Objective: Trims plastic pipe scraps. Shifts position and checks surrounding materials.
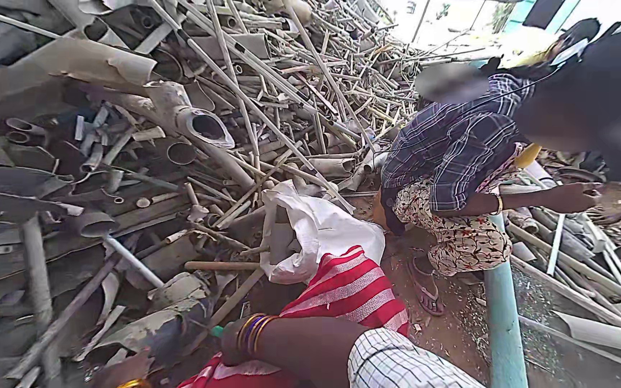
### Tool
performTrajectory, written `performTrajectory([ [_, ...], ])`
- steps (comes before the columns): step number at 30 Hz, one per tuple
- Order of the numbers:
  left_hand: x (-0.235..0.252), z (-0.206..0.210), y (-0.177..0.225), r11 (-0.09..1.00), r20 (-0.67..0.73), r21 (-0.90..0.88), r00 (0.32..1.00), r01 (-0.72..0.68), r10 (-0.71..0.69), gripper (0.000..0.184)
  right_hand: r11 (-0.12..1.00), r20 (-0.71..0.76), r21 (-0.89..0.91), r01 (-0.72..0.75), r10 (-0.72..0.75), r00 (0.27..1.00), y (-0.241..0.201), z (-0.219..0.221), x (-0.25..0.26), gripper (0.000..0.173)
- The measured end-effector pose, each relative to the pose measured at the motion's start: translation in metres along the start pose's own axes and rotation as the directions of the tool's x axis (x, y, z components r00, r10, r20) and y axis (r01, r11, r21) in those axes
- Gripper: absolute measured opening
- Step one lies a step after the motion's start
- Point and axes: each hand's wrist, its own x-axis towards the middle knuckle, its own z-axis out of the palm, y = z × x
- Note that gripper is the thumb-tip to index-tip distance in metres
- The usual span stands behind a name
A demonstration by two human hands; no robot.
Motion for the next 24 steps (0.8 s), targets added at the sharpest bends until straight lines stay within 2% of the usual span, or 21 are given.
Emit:
performTrajectory([
  [5, 0.007, 0.006, -0.005, 1.0, 0.003, -0.021, 1.0, 0.019, -0.019, 0.055, 1.0, 0.015, -0.028, 0.015, -0.014, 1.0, 0.001, 0.001, -0.004, 0.033],
  [8, 0.016, 0.009, -0.012, 0.997, 0.069, -0.083, 0.998, 0.002, 0.003, 0.052, 0.997, 0.041, -0.075, 0.022, -0.019, 0.999, 0.004, 0.002, 0.004, 0.032],
  [12, 0.011, 0.012, -0.01, 0.974, 0.113, -0.225, 0.994, 0.018, 0.007, 0.055, 0.999, 0.032, -0.031, 0.027, -0.026, 0.999, 0.003, 0.0, -0.009, 0.034],
  [17, 0.011, 0.013, -0.011, 0.98, 0.125, -0.199, 0.992, 0.027, -0.002, 0.057, 0.999, 0.035, -0.022, -0.029, 0.03, 0.999, 0.007, 0.006, 0.007, 0.034],
  [24, 0.005, 0.011, -0.007, 0.973, 0.12, -0.229, 0.993, 0.041, -0.014, 0.058, 0.993, 0.046, -0.106, 0.05, -0.046, 0.998, 0.004, 0.004, 0.001, 0.034],
])
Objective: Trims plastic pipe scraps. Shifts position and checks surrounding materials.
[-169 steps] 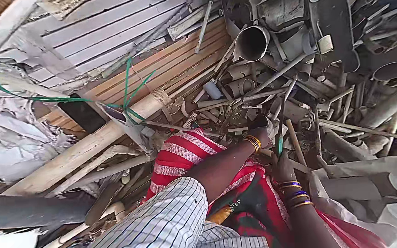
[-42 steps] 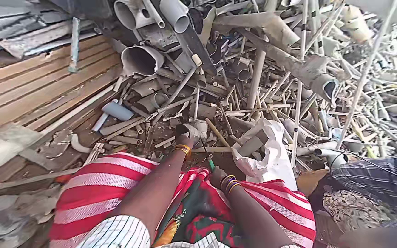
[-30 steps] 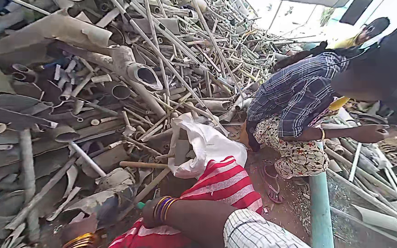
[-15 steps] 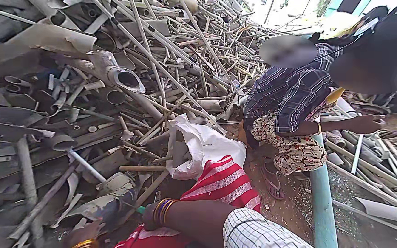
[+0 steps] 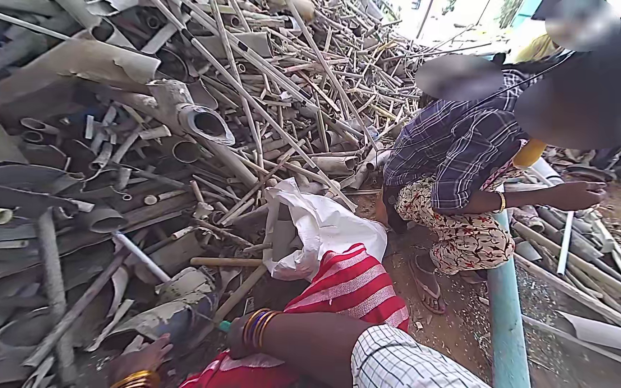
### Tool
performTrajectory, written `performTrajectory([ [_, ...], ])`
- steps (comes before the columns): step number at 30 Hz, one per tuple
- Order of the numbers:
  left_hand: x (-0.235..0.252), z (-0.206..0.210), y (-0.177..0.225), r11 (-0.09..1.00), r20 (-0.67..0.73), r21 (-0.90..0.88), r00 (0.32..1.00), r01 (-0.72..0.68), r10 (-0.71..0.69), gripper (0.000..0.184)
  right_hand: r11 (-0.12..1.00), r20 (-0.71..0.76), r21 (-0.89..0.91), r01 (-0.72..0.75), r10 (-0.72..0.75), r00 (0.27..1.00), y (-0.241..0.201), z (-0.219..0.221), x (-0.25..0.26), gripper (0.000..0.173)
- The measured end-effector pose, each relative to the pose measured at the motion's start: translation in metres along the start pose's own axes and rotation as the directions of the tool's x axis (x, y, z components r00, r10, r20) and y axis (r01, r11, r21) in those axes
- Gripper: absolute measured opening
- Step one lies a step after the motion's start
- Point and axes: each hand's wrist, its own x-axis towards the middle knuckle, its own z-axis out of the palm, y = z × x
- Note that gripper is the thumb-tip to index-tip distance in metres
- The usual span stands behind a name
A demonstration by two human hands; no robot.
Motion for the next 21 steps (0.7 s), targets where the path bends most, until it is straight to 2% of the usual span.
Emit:
performTrajectory([
  [4, -0.011, 0.0, 0.006, 1.0, -0.011, 0.005, 1.0, -0.028, 0.028, 0.056, 0.999, 0.015, -0.041, -0.006, 0.007, 1.0, 0.001, 0.002, 0.011, 0.035],
  [8, -0.016, -0.001, 0.009, 0.999, -0.041, 0.027, 0.998, -0.044, 0.045, 0.056, 0.998, 0.021, 0.048, -0.036, 0.035, 0.999, -0.001, 0.002, 0.007, 0.035],
  [14, -0.013, -0.012, 0.006, 0.979, -0.086, 0.195, 0.993, -0.064, 0.082, 0.051, 0.997, 0.045, 0.059, -0.041, 0.038, 0.998, 0.001, 0.01, 0.02, 0.041],
  [17, -0.012, -0.018, 0.003, 0.973, -0.087, 0.227, 0.995, -0.029, 0.05, 0.051, 0.999, 0.038, 0.053, 0.011, -0.013, 0.999, -0.001, 0.002, 0.018, 0.039],
  [21, -0.011, -0.024, 0.008, 0.951, -0.128, 0.305, 0.992, 0.044, -0.005, 0.056, 0.998, 0.06, 0.052, -0.038, 0.034, 0.998, -0.005, -0.007, 0.026, 0.039],
])
